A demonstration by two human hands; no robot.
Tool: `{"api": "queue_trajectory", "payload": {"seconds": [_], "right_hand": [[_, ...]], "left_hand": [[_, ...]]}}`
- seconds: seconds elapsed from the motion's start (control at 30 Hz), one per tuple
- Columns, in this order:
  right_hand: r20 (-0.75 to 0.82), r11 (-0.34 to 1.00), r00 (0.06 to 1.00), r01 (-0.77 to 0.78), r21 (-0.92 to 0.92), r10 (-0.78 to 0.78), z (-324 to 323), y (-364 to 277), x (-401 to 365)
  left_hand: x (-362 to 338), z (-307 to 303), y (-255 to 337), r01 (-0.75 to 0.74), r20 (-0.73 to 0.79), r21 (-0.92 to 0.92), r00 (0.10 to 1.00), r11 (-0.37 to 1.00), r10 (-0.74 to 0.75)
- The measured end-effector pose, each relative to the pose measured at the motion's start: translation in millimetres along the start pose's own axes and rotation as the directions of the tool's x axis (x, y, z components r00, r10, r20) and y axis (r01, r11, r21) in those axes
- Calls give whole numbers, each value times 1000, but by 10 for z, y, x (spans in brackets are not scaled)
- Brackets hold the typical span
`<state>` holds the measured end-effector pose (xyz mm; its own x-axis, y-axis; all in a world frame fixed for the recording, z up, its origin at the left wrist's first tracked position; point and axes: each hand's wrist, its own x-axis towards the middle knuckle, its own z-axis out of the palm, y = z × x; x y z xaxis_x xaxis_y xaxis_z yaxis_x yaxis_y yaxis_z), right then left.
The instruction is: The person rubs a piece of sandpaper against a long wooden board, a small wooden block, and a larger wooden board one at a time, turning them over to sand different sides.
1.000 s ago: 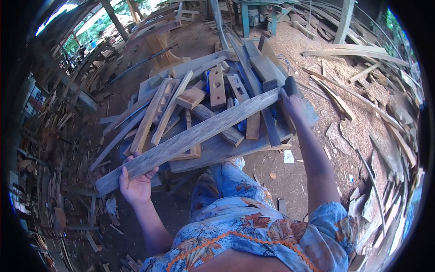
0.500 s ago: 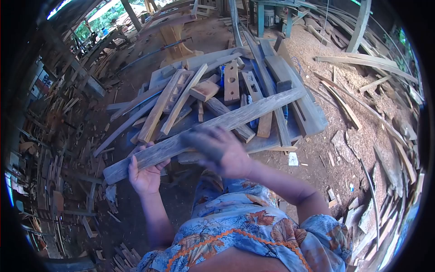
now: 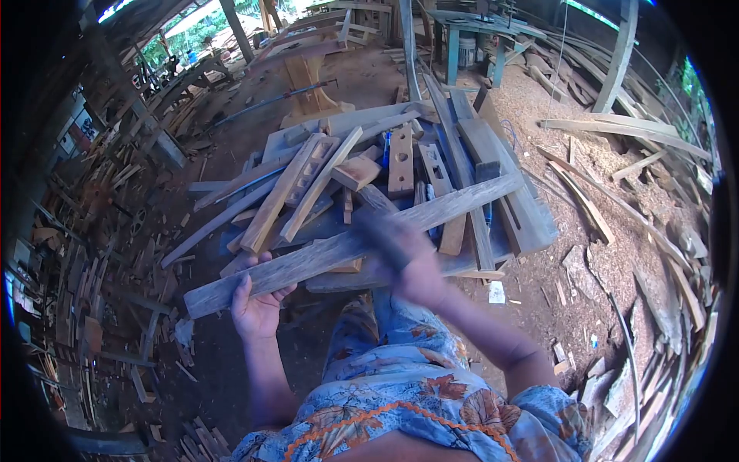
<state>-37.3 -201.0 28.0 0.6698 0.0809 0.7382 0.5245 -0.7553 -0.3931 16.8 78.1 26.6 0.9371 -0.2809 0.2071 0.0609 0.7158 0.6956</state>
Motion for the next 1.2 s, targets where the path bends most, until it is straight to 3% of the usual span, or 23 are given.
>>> {"api": "queue_trajectory", "payload": {"seconds": [0.07, 0.17, 0.23, 0.27, 0.33, 0.4, 0.43, 0.5, 0.57, 0.6, 0.63, 0.67, 0.73, 0.8, 0.83, 0.9, 1.0, 1.03, 1.07, 1.1, 1.13, 1.17, 1.2], "right_hand": [[165, 987, 978, 109, 116, -127, -5, -370, 68], [160, 979, 971, 160, 125, -179, -21, -172, 23], [170, 987, 985, -40, 157, 13, -152, 241, -94], [73, 983, 993, -101, 155, 90, -223, 502, -164], [-44, 792, 835, -502, 346, 549, -460, 1431, -461], [-243, 719, 677, -665, 204, 695, -764, 1708, -488], [-249, 722, 679, -661, 204, 691, -841, 1799, -516], [-252, 578, 555, -815, 26, 793, -886, 1948, -529], [-341, 687, 605, -693, 219, 720, -705, 1625, -352], [-445, 880, 760, -397, 261, 475, -460, 1638, -337], [-243, 756, 718, -638, 146, 652, -449, 1243, -265], [-203, 855, 832, -487, 179, 517, -370, 935, -154], [-100, 983, 980, -176, -50, 171, -306, 449, -15], [-12, 1000, 1000, -27, 16, 27, -241, 249, -10], [-21, 998, 998, -63, 8, 64, -265, 279, -52], [-50, 997, 997, 60, -53, -63, -370, 430, -73], [-84, 952, 953, -297, -76, 291, -790, 952, -214], [-188, 945, 930, -288, 157, 314, -838, 1320, -250], [-180, 879, 866, -477, -20, 466, -1101, 1376, -303], [-152, 629, 629, -775, -52, 762, -1300, 1382, -274], [-166, 518, 537, -843, -144, 827, -1329, 2018, -548], [-296, 452, 513, -856, -252, 806, -1395, 2219, -634], [-302, 445, 507, -859, -252, 807, -1448, 2343, -692]], "left_hand": [[-19, 65, 21, -13, -21, 29, 1000, 1000, 14], [-32, -2, 43, -12, 11, 32, 1000, 999, 11], [-25, -65, 61, -10, -4, 60, 1000, 998, 10], [-13, -85, 73, 5, -17, 85, 1000, 996, -3], [28, -47, 104, 5, -39, 108, 999, 994, -1], [42, 1, 103, 21, -66, 138, 998, 990, -12], [48, 31, 85, 15, -128, 118, 992, 993, 1], [50, 29, 66, 0, -189, 103, 982, 995, 20], [62, -44, 26, 1, -306, -19, 952, 1000, -7], [72, -30, 33, 8, -306, -14, 952, 1000, -12], [74, -9, 50, 6, -297, -70, 955, 998, -27], [78, 8, 67, 9, -287, -124, 957, 992, -45], [113, 5, 107, 23, -247, -183, 967, 983, -68], [151, 8, 117, 63, -193, -245, 975, 967, -112], [155, 14, 128, 41, -172, -230, 982, 972, -82], [164, 5, 150, 35, -95, -200, 994, 979, -55], [198, -64, 151, 6, 59, -146, 998, 989, 3], [216, -106, 146, -6, 115, -133, 993, 991, 21], [245, -133, 152, 6, 120, -139, 993, 990, 11], [274, -151, 159, -16, 168, -116, 985, 993, 35], [302, -171, 167, -39, 216, -94, 975, 995, 58], [331, -197, 185, -40, 221, -87, 974, 995, 58], [347, -174, 182, -31, 225, -89, 973, 996, 50]]}}
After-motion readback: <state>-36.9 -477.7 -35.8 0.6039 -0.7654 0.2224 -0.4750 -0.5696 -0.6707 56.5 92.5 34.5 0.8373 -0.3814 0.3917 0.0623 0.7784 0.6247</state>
